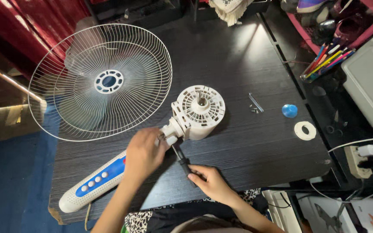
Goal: The person removes the front grille of a table fan, unscrews the blue central cap, and detaches the fan blade. They then remove the rear motor housing and use a screwdriver to loosen screws on the motor assembly, placing parts on the table.
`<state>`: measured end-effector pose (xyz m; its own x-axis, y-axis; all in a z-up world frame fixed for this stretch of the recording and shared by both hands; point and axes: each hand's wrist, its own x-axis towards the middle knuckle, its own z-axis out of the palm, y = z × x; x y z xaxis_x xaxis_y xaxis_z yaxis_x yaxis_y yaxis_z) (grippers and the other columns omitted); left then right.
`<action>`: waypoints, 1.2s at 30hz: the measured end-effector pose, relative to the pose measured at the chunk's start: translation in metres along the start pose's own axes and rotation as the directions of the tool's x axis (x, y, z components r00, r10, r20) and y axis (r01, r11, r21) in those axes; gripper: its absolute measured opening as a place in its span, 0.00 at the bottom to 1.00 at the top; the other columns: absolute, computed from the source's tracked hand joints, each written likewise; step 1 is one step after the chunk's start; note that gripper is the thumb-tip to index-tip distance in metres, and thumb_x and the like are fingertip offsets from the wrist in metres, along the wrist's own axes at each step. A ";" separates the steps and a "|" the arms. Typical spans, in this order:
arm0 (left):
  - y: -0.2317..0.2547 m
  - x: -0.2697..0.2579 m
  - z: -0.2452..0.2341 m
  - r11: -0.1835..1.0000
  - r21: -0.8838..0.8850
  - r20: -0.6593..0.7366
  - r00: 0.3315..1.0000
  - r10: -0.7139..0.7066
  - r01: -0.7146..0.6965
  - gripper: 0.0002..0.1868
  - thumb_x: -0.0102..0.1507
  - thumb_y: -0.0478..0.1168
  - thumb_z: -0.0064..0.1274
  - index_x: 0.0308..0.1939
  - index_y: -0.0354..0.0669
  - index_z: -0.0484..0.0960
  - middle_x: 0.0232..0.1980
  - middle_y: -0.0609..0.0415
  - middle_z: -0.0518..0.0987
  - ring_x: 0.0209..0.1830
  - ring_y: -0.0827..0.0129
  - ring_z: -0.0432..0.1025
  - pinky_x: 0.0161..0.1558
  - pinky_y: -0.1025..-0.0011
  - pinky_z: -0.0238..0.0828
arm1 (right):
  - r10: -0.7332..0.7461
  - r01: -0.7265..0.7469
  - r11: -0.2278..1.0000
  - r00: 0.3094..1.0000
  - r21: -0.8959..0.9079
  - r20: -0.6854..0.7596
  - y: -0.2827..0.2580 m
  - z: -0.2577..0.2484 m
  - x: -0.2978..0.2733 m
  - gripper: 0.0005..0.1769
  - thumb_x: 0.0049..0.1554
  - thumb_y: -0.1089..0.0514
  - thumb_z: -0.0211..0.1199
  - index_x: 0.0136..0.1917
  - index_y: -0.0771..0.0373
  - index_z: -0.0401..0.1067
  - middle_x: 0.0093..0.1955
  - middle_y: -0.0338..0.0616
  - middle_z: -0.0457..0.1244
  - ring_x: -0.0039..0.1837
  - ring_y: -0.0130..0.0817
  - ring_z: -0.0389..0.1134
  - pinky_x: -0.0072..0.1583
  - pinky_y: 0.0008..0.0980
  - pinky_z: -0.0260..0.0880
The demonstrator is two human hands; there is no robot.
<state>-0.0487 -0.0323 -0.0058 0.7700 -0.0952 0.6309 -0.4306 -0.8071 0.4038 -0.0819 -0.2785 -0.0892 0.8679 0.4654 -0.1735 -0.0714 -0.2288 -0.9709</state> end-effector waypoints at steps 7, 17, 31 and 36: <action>-0.013 0.031 -0.013 0.903 -0.085 0.394 0.846 -0.358 0.421 0.30 0.50 0.52 0.70 0.47 0.32 0.83 0.42 0.41 0.84 0.39 0.54 0.81 0.43 0.63 0.77 | -0.125 0.126 0.992 0.992 0.024 -0.032 0.006 0.000 0.001 0.21 0.59 0.64 0.66 0.66 0.67 0.74 0.38 0.36 0.67 0.34 0.15 0.61 0.33 0.19 0.61; -0.035 0.038 -0.004 0.848 -0.137 0.624 0.709 -0.328 0.513 0.32 0.49 0.55 0.69 0.50 0.38 0.80 0.36 0.46 0.85 0.35 0.63 0.81 0.40 0.67 0.77 | -0.128 0.131 0.991 0.986 0.029 -0.104 0.008 0.002 0.002 0.21 0.55 0.66 0.69 0.63 0.67 0.75 0.43 0.40 0.70 0.36 0.18 0.67 0.34 0.19 0.67; -0.043 0.038 0.001 0.747 -0.207 0.662 0.652 -0.369 0.632 0.30 0.48 0.50 0.72 0.50 0.38 0.84 0.37 0.50 0.85 0.35 0.71 0.78 0.40 0.72 0.76 | -0.346 0.287 0.918 0.917 -0.273 -0.198 -0.006 0.009 0.000 0.28 0.49 0.65 0.76 0.63 0.68 0.75 0.39 0.37 0.59 0.38 0.23 0.61 0.38 0.24 0.65; -0.042 0.039 0.000 0.724 -0.212 0.669 0.637 -0.382 0.656 0.31 0.47 0.49 0.73 0.50 0.37 0.85 0.36 0.50 0.86 0.35 0.70 0.79 0.40 0.72 0.76 | -0.443 0.318 0.860 0.853 -0.400 -0.277 -0.005 0.017 0.000 0.21 0.50 0.63 0.76 0.57 0.67 0.76 0.40 0.39 0.60 0.36 0.24 0.63 0.37 0.28 0.67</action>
<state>-0.0006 -0.0023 0.0023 0.9703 -0.1424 -0.1955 0.0938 -0.5236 0.8468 -0.0903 -0.2626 -0.0867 0.9076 0.2616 0.3284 0.4107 -0.3906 -0.8239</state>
